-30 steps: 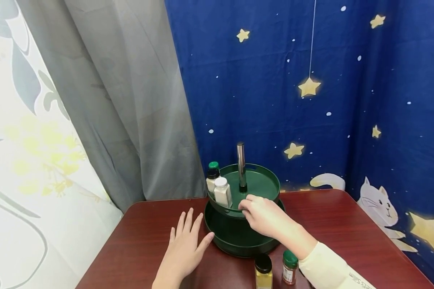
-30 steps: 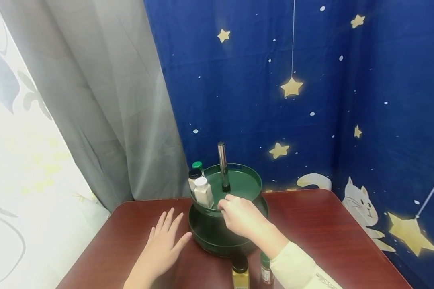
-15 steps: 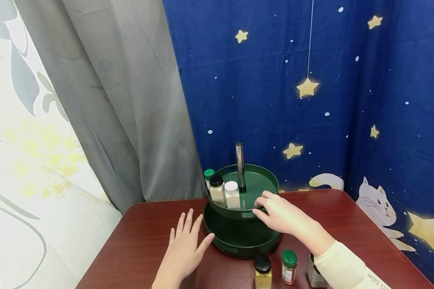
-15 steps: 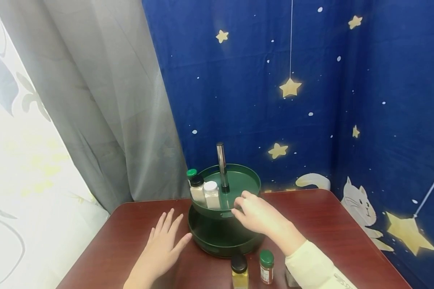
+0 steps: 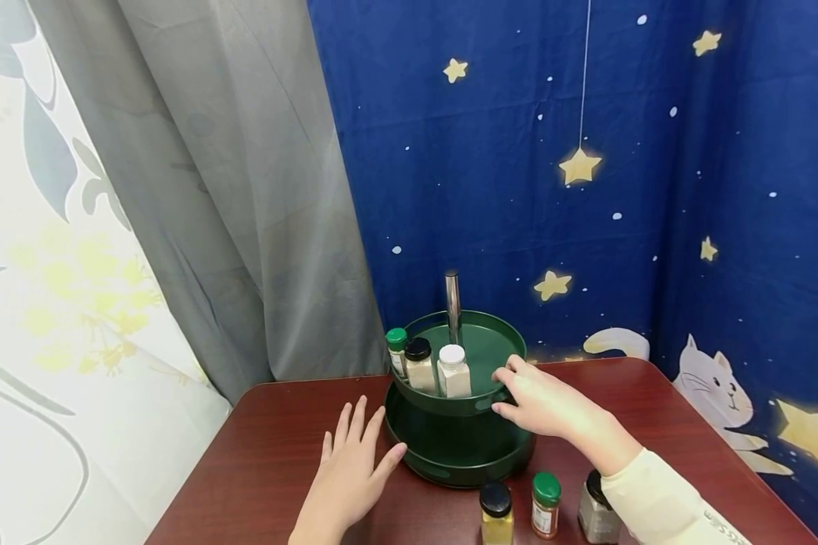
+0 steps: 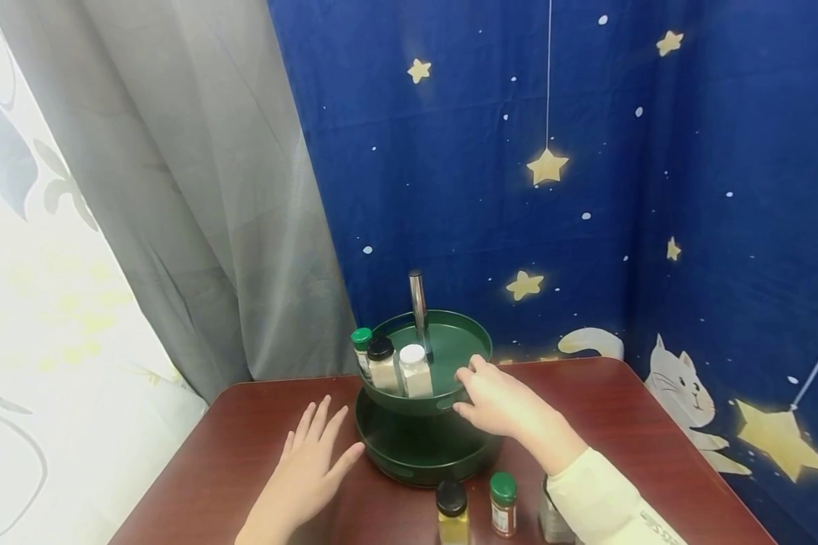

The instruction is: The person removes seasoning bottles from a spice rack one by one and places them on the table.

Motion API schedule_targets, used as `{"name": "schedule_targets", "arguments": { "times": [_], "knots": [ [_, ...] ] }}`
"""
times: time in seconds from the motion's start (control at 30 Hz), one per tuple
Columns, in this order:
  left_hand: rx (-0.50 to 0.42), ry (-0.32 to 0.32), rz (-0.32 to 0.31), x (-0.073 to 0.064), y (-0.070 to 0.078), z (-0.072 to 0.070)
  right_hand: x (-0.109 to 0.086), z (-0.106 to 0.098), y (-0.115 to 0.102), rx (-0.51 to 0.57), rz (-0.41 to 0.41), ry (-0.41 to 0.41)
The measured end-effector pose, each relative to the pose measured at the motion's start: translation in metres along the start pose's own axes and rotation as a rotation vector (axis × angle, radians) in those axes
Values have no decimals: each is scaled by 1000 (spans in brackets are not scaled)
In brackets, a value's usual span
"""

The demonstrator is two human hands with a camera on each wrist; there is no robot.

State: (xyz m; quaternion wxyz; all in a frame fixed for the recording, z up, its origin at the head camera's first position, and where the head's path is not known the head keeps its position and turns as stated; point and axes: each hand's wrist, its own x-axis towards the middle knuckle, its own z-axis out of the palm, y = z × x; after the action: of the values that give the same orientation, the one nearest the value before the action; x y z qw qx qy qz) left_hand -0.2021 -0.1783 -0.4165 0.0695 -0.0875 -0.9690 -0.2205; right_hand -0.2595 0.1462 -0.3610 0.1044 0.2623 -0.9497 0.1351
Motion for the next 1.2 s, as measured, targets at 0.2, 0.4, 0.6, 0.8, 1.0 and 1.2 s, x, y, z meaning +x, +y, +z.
{"name": "schedule_targets", "arguments": {
  "times": [0.2,0.4,0.6,0.8,1.0,1.2],
  "knots": [
    [-7,-7,-8,0,-1,-1,2,-12,-13,-67,-14,-2],
    [-12,-7,-7,-1,-1,-2,10,-30,-34,-94,-48,50],
    [-13,-3,-3,-2,-4,-1,19,-40,-48,-96,-39,92],
    [-15,-16,-2,-1,-6,0,28,-45,-54,-56,-25,88],
    [-20,-28,-6,-1,-5,1,36,-42,-57,-6,-78,73],
    [-24,-29,-3,0,-4,1,39,-36,-61,-8,-70,63]
  ]
}}
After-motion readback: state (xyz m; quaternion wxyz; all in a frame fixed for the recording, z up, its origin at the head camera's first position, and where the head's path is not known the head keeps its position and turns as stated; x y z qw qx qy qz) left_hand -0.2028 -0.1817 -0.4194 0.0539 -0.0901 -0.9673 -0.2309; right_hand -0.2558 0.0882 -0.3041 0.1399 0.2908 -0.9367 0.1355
